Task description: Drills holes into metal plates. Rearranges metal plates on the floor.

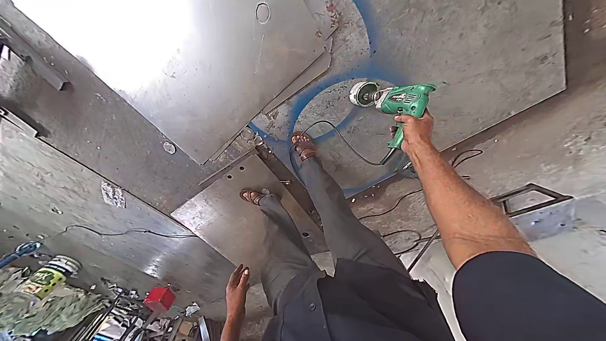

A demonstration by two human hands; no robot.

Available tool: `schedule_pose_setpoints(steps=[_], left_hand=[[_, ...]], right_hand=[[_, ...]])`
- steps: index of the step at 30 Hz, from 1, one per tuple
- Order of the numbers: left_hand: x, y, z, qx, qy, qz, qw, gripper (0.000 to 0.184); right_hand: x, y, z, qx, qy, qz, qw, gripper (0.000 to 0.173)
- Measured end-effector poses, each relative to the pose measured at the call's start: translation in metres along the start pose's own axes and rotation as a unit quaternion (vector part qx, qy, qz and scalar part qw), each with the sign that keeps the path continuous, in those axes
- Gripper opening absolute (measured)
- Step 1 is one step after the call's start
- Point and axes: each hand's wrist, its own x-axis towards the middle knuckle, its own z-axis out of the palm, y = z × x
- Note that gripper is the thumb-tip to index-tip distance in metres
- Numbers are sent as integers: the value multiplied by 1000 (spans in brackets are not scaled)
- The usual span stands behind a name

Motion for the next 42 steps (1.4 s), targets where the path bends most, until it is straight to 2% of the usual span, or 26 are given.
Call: schedule_pose_setpoints(steps=[9, 14, 16, 19, 21, 23, 25, 27, 29, 31, 32, 34, 35, 36, 37, 38, 40, 42], left_hand=[[-14, -11, 19, -37, -10, -14, 999, 50], [-8, -25, 34, -63, 3, 11, 998, 49], [-5, -24, 44, -69, 7, 20, 997, 50], [-2, 2, 74, -121, 14, 52, 991, 49], [-7, 35, 103, -194, -4, 74, 978, 47], [-16, 75, 142, -285, -55, 86, 953, 45], [-33, 107, 180, -356, -141, 63, 922, 44], [-46, 132, 217, -398, -241, 25, 885, 54], [-59, 141, 244, -453, -329, -18, 828, 72], [-73, 135, 260, -544, -373, -38, 750, 82], [-77, 130, 263, -596, -373, -36, 710, 78], [-82, 117, 269, -678, -323, -44, 659, 50], [-84, 107, 271, -698, -292, -57, 652, 37], [-84, 94, 274, -712, -272, -62, 644, 31], [-83, 81, 279, -722, -260, -59, 639, 31], [-80, 71, 285, -726, -250, -54, 639, 32], [-68, 61, 297, -728, -231, -37, 644, 39], [-56, 58, 316, -724, -222, -18, 653, 59]], right_hand=[[8, 1, 5, 9, 13, 8, 1000, 60], [-21, -4, -11, 22, 1, -7, 1000, 55], [-47, -4, -25, -14, -19, -33, 999, 61], [-88, -5, -48, -177, -71, -112, 975, 75], [-119, -7, -65, -324, -104, -183, 922, 81], [-148, -12, -78, -422, -152, -249, 858, 85], [-183, -14, -88, -475, -219, -296, 799, 85], [-210, -12, -90, -500, -292, -363, 730, 81], [-234, -7, -91, -499, -372, -446, 643, 76], [-257, -4, -95, -494, -440, -527, 533, 71], [-266, -6, -93, -491, -465, -569, 468, 69], [-275, -4, -86, -487, -502, -625, 347, 70], [-275, -1, -84, -492, -522, -624, 308, 71], [-275, 2, -82, -499, -550, -603, 292, 72], [-273, 5, -78, -513, -579, -560, 296, 73], [-272, 7, -73, -539, -600, -498, 318, 76], [-267, 17, -49, -589, -610, -350, 397, 100], [-255, 39, -20, -604, -607, -211, 471, 112]])
